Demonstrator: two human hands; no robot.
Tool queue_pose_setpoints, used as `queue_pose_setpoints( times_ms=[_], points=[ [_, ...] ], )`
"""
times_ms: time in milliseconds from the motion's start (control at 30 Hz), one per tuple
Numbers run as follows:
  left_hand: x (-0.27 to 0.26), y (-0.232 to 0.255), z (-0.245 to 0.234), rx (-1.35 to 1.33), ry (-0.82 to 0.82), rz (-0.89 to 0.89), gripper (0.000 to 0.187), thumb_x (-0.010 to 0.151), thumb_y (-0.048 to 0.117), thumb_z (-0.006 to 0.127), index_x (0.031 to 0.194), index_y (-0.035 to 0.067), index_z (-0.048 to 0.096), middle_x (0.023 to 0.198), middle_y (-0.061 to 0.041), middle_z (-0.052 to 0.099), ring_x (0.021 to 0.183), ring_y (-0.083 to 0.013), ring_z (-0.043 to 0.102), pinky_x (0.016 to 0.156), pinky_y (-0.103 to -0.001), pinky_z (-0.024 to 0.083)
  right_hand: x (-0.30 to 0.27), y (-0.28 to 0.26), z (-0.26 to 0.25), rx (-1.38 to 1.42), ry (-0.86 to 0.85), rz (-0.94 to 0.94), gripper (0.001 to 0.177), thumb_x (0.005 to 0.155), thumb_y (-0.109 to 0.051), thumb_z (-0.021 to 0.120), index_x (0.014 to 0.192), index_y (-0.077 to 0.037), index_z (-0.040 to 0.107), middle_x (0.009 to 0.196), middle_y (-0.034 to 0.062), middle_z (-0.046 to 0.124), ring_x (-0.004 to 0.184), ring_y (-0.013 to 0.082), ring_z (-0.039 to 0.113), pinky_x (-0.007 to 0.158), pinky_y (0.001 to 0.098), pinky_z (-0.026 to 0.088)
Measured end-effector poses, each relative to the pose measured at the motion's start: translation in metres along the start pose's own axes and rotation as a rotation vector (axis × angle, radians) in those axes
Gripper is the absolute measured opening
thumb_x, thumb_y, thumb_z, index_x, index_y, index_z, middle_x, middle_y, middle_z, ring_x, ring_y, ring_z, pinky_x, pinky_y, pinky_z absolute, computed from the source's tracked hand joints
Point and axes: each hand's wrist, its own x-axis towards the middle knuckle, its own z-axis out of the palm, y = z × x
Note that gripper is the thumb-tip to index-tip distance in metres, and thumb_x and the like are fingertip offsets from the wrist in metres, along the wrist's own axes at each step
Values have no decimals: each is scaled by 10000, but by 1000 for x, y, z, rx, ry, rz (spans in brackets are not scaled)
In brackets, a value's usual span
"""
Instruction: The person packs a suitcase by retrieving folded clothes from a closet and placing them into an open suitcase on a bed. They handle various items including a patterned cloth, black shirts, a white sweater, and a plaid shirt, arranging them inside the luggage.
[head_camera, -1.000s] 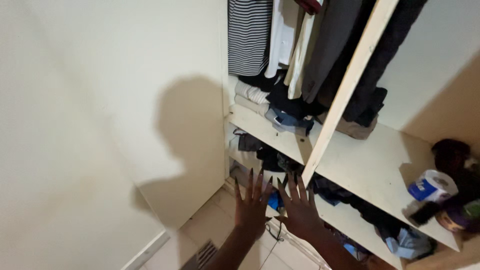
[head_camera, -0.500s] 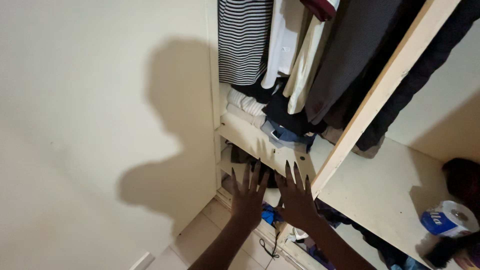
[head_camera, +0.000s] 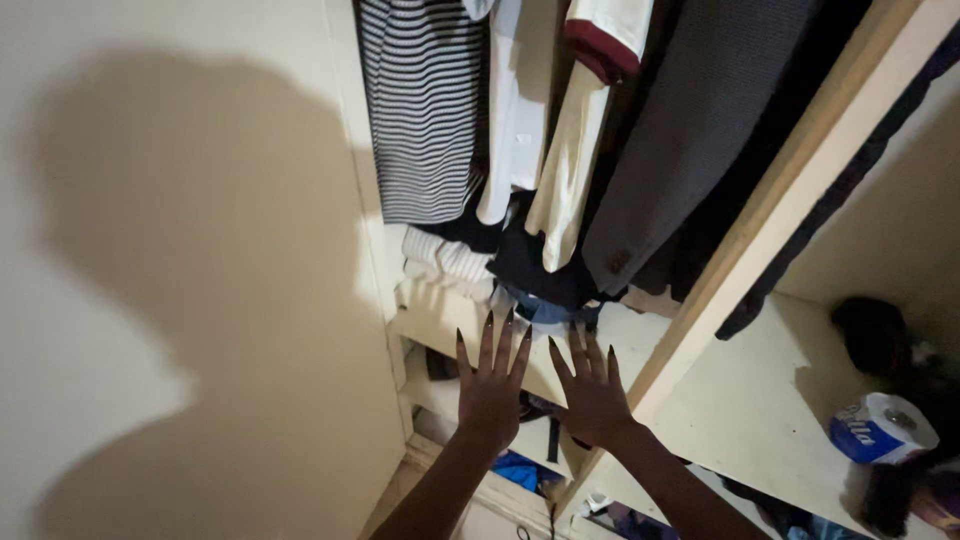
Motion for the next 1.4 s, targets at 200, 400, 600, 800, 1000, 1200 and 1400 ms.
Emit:
queue_pose_setpoints(
  times_ms=[200,400,600,800,1000,1200,1400],
  points=[
    [29,-44,-2,-59,-18,48,956,825,205,692,1627,142,174,1700,-175,25,1562,-407,-31,1156,-730,-45,49,-14,-5,208,-82,98,1142,903,-643,672,1647,-171,-54,1701,176,-169,1571,378,-173,1272,594,18],
    [42,-85,5,-152,-110,77,983,822,357,716,1622,144,186,1719,-151,24,1572,-401,6,1193,-737,-45,136,-20,64,310,-69,108,1120,891,-688,648,1643,-120,43,1713,219,-75,1589,427,-66,1234,614,164],
    [57,-110,8,-66,-30,72,1097,751,461,819,1619,143,229,1707,-157,53,1579,-391,30,1183,-727,31,255,-2,154,929,219,-28,1007,871,-514,783,1545,35,275,1548,295,395,1450,390,402,1190,479,377],
    [78,-113,7,-79,-97,35,1162,741,506,829,1643,158,185,1699,-165,29,1553,-406,-2,1155,-729,39,306,20,152,2311,-37,308,387,1002,-299,696,1291,-73,570,1111,113,646,962,257,580,793,398,481],
    [103,-106,18,-25,-35,116,1114,757,518,826,1613,125,230,1685,-195,84,1539,-423,42,1156,-755,2,311,63,151,2790,193,231,327,938,-143,643,1264,-115,634,1124,106,696,928,258,645,665,339,506],
    [120,-99,26,4,81,150,974,744,282,814,1574,124,330,1673,-213,145,1540,-428,73,1163,-751,8,336,90,141,2807,187,1028,394,927,-305,688,1278,-160,583,1163,107,634,982,298,601,746,449,551],
    [129,-95,25,-62,-48,186,904,767,240,799,1538,87,351,1689,-234,101,1557,-448,31,1152,-772,-2,345,105,140,2652,239,956,454,820,-373,632,1244,-209,633,1211,72,682,1060,348,647,810,623,503]
  ],
)
